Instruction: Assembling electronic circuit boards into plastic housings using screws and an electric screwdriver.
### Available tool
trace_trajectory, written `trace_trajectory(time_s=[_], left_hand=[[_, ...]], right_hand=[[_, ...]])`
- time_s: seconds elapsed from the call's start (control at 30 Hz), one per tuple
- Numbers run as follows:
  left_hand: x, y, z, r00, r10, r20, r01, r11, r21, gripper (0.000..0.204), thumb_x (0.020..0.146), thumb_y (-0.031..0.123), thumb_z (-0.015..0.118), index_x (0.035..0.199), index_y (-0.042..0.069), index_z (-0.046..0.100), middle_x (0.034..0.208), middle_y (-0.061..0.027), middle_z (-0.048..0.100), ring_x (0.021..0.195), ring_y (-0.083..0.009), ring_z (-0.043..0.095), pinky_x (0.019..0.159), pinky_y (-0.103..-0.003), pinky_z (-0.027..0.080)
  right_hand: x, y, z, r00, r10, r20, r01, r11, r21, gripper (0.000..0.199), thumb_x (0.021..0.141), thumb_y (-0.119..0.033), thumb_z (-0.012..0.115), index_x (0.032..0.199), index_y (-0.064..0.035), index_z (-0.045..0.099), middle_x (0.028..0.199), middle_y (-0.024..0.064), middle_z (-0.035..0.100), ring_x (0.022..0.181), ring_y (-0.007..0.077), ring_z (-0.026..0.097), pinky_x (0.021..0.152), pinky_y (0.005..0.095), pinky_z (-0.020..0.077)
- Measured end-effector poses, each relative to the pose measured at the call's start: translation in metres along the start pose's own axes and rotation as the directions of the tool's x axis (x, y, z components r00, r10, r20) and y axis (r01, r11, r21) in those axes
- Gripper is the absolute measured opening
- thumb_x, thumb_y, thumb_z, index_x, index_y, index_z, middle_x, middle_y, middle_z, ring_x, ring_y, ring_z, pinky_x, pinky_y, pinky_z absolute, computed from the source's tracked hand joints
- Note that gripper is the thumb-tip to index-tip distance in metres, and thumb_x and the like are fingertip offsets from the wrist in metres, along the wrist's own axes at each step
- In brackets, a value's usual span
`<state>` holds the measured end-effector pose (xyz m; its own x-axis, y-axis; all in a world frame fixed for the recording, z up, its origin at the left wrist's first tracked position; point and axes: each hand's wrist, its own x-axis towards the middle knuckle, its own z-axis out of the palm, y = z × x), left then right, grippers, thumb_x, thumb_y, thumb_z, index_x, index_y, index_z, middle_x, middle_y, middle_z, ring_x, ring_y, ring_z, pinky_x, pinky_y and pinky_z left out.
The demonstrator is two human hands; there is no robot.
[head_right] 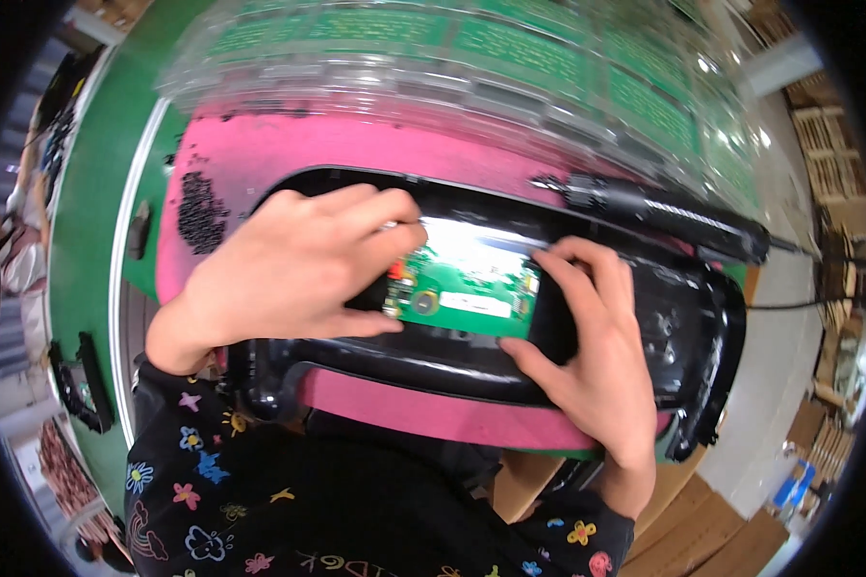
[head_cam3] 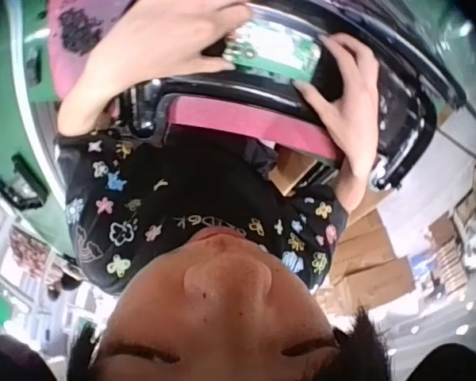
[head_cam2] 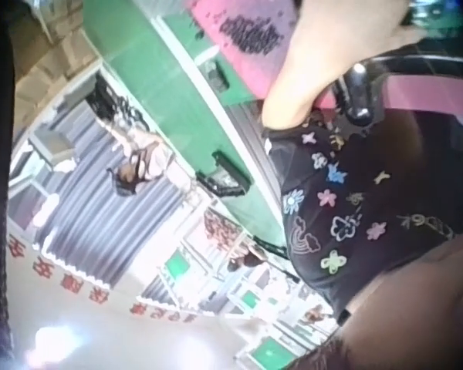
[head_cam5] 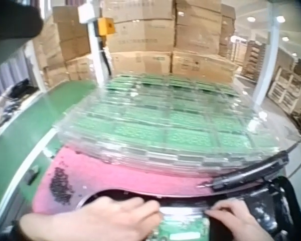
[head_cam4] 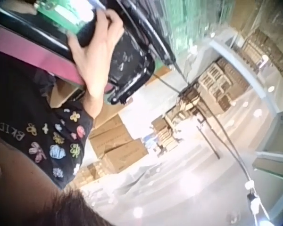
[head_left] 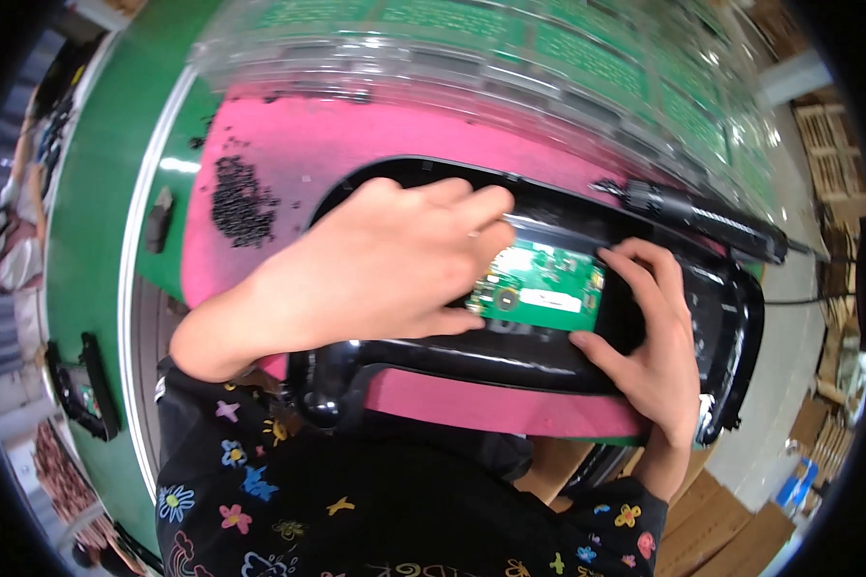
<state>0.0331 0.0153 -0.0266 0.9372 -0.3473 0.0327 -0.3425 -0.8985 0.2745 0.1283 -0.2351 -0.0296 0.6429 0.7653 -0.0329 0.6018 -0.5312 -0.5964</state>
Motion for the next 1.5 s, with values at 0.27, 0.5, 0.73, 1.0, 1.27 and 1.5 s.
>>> trace_trajectory(time_s=[0.27, 0.5, 0.73, 1.0, 1.27, 1.5], left_hand=[[-0.013, -0.003, 0.007, 0.999, 0.015, -0.043, -0.016, 0.999, -0.035, 0.057, 0.067, 0.032, 0.08, 0.107, 0.0, 0.055, 0.101, -0.0056, 0.051, 0.091, -0.0202, 0.057, 0.064, -0.031, 0.053], [-0.04, -0.031, -0.031, 0.922, -0.115, -0.369, 0.094, 0.993, -0.076, 0.026, 0.082, 0.018, 0.067, 0.102, 0.002, 0.061, 0.087, -0.0139, 0.06, 0.082, -0.0329, 0.062, 0.068, -0.04, 0.052], [-0.144, -0.1, -0.041, 0.723, -0.596, -0.35, 0.651, 0.757, 0.057, 0.014, 0.08, 0.002, 0.063, 0.092, -0.004, 0.064, 0.087, -0.0201, 0.065, 0.083, -0.0387, 0.063, 0.073, -0.042, 0.05], [-0.145, -0.105, -0.003, 0.685, -0.642, -0.345, 0.677, 0.736, -0.026, 0.007, 0.078, 0.003, 0.064, 0.083, -0.002, 0.063, 0.083, -0.0176, 0.064, 0.081, -0.0365, 0.064, 0.072, -0.044, 0.05], [-0.1, -0.071, -0.033, 0.745, -0.484, -0.459, 0.487, 0.865, -0.121, 0.013, 0.092, 0.009, 0.054, 0.092, -0.003, 0.054, 0.088, -0.0217, 0.058, 0.085, -0.043, 0.057, 0.074, -0.047, 0.044], [-0.002, -0.019, -0.036, 0.912, 0.091, -0.401, -0.191, 0.958, -0.216, 0.01, 0.085, 0.007, 0.063, 0.088, -0.002, 0.059, 0.082, -0.0155, 0.06, 0.079, -0.0361, 0.06, 0.069, -0.043, 0.048]], right_hand=[[0.001, -0.01, 0.004, 1.0, -0.013, 0.012, 0.013, 0.999, -0.029, 0.07, 0.057, -0.001, 0.081, 0.123, 0.0003, 0.055, 0.122, 0.0146, 0.049, 0.112, 0.0335, 0.05, 0.096, 0.038, 0.0427], [-0.001, 0.028, -0.03, 0.807, -0.028, -0.59, -0.196, 0.93, -0.311, 0.043, 0.09, -0.014, 0.065, 0.13, -0.0046, 0.054, 0.106, 0.0107, 0.057, 0.099, 0.0214, 0.054, 0.091, 0.0337, 0.041], [-0.013, 0.101, -0.08, 0.767, 0.262, -0.586, -0.428, 0.889, -0.163, 0.049, 0.099, -0.033, 0.054, 0.14, -0.0076, 0.043, 0.127, 0.0138, 0.052, 0.112, 0.0226, 0.05, 0.101, 0.0336, 0.0357], [0.015, 0.072, -0.048, 0.513, 0.075, -0.855, 0.071, 0.989, 0.13, 0.065, 0.093, -0.008, 0.065, 0.139, 0.0004, 0.021, 0.117, 0.0141, 0.054, 0.093, 0.0129, 0.059, 0.078, 0.0225, 0.0491], [0.069, 0.01, -0.004, 0.79, 0.224, -0.571, 0.315, 0.65, 0.692, 0.038, 0.096, -0.011, 0.059, 0.127, 0.0, 0.04, 0.108, 0.0126, 0.061, 0.099, 0.0209, 0.06, 0.092, 0.0361, 0.0466], [0.054, -0.021, -0.026, 0.785, 0.107, -0.611, 0.615, -0.004, 0.789, 0.028, 0.1, -0.025, 0.053, 0.121, -0.0086, 0.048, 0.096, 0.0047, 0.055, 0.095, 0.02, 0.052, 0.097, 0.0408, 0.0386]])
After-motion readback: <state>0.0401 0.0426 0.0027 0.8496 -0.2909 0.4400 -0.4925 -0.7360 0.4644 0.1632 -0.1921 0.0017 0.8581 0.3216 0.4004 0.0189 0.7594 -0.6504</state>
